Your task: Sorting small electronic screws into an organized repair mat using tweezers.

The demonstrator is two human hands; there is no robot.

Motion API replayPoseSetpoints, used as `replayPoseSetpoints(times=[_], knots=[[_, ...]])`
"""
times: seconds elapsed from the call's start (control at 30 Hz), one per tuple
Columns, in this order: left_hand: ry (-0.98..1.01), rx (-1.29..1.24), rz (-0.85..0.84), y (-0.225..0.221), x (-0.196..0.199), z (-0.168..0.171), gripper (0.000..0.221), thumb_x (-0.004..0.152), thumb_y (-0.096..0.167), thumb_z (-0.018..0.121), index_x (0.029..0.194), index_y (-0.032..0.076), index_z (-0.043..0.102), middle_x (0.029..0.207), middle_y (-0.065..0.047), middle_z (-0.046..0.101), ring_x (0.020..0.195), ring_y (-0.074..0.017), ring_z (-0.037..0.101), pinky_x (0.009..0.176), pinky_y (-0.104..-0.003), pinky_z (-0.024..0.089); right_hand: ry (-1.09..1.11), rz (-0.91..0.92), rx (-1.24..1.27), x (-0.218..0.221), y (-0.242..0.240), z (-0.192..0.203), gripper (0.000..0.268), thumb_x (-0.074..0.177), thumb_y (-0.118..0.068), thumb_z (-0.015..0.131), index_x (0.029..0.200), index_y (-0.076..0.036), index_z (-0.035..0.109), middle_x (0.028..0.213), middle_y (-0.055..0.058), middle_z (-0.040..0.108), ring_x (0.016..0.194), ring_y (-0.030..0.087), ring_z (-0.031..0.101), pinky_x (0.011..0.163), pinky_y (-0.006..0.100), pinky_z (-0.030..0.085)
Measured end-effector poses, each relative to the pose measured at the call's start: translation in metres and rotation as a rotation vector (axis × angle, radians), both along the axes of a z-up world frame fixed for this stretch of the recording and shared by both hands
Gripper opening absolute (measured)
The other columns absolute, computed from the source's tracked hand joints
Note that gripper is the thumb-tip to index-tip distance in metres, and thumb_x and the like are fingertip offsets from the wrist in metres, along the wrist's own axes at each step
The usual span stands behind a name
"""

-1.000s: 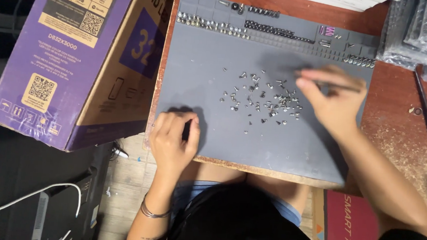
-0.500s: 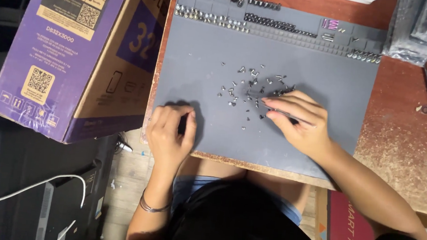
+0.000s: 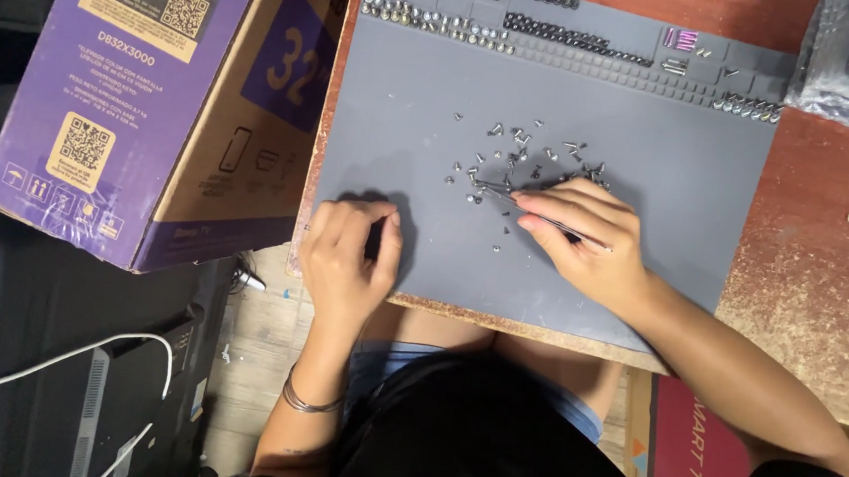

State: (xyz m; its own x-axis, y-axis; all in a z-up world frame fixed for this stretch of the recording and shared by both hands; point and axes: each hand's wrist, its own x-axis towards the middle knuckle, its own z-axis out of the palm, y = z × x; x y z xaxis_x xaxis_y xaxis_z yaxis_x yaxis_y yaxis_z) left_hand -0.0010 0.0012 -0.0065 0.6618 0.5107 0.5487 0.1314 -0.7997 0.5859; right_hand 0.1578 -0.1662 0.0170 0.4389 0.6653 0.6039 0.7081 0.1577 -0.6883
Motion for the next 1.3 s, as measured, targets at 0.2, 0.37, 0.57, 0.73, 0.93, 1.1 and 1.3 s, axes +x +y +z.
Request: replayPoseSetpoints(times=[0.2,0.37,0.57,0.73,0.93,1.1,1.3], knots=[[-0.001,0.01,-0.013,0.0,-0.001,0.001,0.002,0.08,0.011,0.065,0.08,0.011,0.067,0.069,0.0,0.06,0.068,-0.0209,0.058,0.064,-0.028,0.049,-0.016,0.03,-0.008,-0.002,0.001,0.001,0.009,0.082,0.002,0.065,0.09,0.003,0.069,0.085,0.015,0.07,0.062,0.031,0.061,0.057,0.036,0.05],[-0.002,0.011,-0.017,0.001,-0.001,-0.001,0.002,0.08,0.01,0.065,0.08,0.011,0.067,0.069,0.0,0.06,0.068,-0.0207,0.058,0.064,-0.028,0.049,-0.046,0.055,0.005,-0.002,0.002,0.0,0.007,0.083,0.001,0.065,0.088,0.003,0.069,0.086,0.015,0.069,0.063,0.031,0.062,0.058,0.036,0.05],[0.0,0.013,-0.015,0.001,-0.002,0.0,0.002,0.08,0.01,0.066,0.08,0.011,0.068,0.069,0.0,0.06,0.069,-0.0206,0.058,0.064,-0.028,0.05,-0.114,0.088,0.033,-0.004,0.005,0.007,0.008,0.082,0.002,0.063,0.087,0.003,0.069,0.089,0.017,0.069,0.065,0.03,0.063,0.058,0.035,0.051],[0.005,0.014,-0.019,0.001,-0.002,-0.003,0.002,0.08,0.012,0.066,0.08,0.011,0.068,0.069,0.0,0.061,0.069,-0.0203,0.058,0.064,-0.028,0.05,-0.188,0.092,0.041,-0.004,0.003,0.007,0.007,0.082,0.002,0.062,0.083,0.002,0.069,0.09,0.016,0.07,0.064,0.028,0.062,0.056,0.033,0.052],[0.006,0.007,-0.013,0.001,-0.003,-0.003,0.002,0.08,0.011,0.066,0.08,0.012,0.068,0.069,0.0,0.061,0.068,-0.021,0.059,0.063,-0.028,0.049,-0.272,0.108,0.035,-0.003,-0.002,0.003,0.011,0.085,0.003,0.057,0.081,0.001,0.067,0.093,0.016,0.069,0.066,0.027,0.062,0.056,0.031,0.052],[0.0,-0.001,-0.014,0.0,-0.001,0.002,0.002,0.08,0.01,0.066,0.079,0.011,0.068,0.067,-0.001,0.06,0.067,-0.0219,0.058,0.063,-0.029,0.049,-0.164,0.006,0.058,0.002,-0.011,0.003,0.002,0.079,0.001,0.067,0.08,0.001,0.068,0.088,0.016,0.07,0.062,0.029,0.062,0.056,0.033,0.052],[-0.006,-0.03,-0.017,-0.001,-0.001,0.004,0.003,0.081,0.009,0.065,0.079,0.009,0.067,0.067,-0.003,0.061,0.066,-0.023,0.057,0.062,-0.03,0.048,-0.029,-0.127,0.043,0.025,-0.034,-0.001,0.007,0.085,0.001,0.066,0.083,0.006,0.062,0.079,0.018,0.067,0.062,0.03,0.062,0.056,0.034,0.049]])
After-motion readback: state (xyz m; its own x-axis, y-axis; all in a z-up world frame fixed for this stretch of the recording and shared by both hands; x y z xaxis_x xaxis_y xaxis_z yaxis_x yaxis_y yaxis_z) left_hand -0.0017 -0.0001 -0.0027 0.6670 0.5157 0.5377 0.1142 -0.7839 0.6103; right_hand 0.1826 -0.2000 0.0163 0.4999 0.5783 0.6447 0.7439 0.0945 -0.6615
